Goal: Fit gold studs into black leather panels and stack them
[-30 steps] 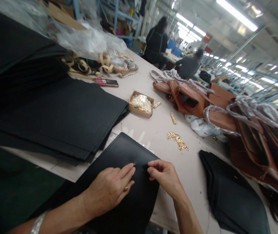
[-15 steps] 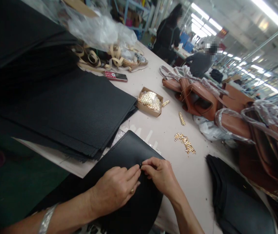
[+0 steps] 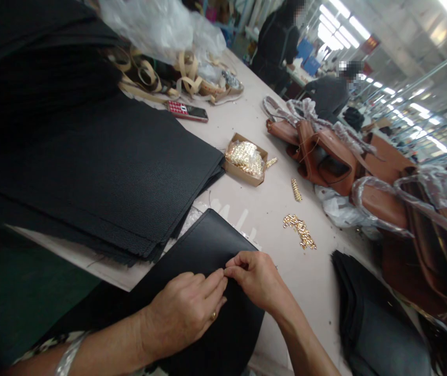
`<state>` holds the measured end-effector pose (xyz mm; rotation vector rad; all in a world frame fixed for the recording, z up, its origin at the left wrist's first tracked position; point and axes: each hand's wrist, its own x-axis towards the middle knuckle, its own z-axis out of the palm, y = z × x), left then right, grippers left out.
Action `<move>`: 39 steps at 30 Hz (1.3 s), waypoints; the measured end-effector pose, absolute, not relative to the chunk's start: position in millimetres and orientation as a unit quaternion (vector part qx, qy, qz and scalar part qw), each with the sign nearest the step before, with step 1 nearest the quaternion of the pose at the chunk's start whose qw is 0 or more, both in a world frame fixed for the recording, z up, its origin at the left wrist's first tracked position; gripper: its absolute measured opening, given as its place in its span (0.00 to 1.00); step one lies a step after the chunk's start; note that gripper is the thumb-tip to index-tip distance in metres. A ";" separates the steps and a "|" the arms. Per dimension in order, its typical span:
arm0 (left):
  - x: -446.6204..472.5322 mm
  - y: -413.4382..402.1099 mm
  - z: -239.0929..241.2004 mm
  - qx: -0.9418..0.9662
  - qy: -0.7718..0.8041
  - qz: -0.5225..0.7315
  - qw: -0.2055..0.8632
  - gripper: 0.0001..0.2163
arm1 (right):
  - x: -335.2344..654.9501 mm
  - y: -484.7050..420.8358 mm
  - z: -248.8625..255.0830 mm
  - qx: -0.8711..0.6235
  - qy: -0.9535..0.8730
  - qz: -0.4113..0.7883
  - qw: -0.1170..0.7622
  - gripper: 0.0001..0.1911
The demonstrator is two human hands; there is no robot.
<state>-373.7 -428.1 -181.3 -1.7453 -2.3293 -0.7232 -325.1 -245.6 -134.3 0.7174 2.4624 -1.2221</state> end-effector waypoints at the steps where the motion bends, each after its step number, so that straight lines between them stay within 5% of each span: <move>1: -373.9 -428.5 -180.5 -0.584 -0.772 -0.242 0.065 0.10 | -326.6 -245.1 -133.2 0.252 0.857 -0.421 0.155 0.06; 9: -378.0 -432.8 -186.1 -0.600 -0.744 -0.272 0.115 0.15 | -344.8 -236.6 -121.1 0.259 0.854 -0.395 0.218 0.06; 17: -377.3 -430.4 -214.0 -0.600 -0.729 -0.295 0.147 0.13 | -357.7 -229.5 -117.5 0.320 0.806 -0.411 0.282 0.21; 21: -379.3 -429.3 -203.9 -0.600 -0.734 -0.287 0.134 0.13 | -359.5 -225.6 -117.5 0.299 0.837 -0.358 0.287 0.20; 29: -379.2 -429.1 -176.8 -0.596 -0.760 -0.253 0.063 0.11 | -302.5 -248.8 -118.5 0.294 0.856 -0.425 0.034 0.10; 35: -379.0 -426.4 -178.0 -0.590 -0.764 -0.251 0.069 0.10 | -179.0 -309.2 -117.1 0.370 0.802 -0.453 0.124 0.11; 39: -380.2 -427.5 -175.4 -0.595 -0.753 -0.258 0.115 0.10 | -153.9 -344.7 -147.4 0.417 0.699 -0.581 -0.016 0.06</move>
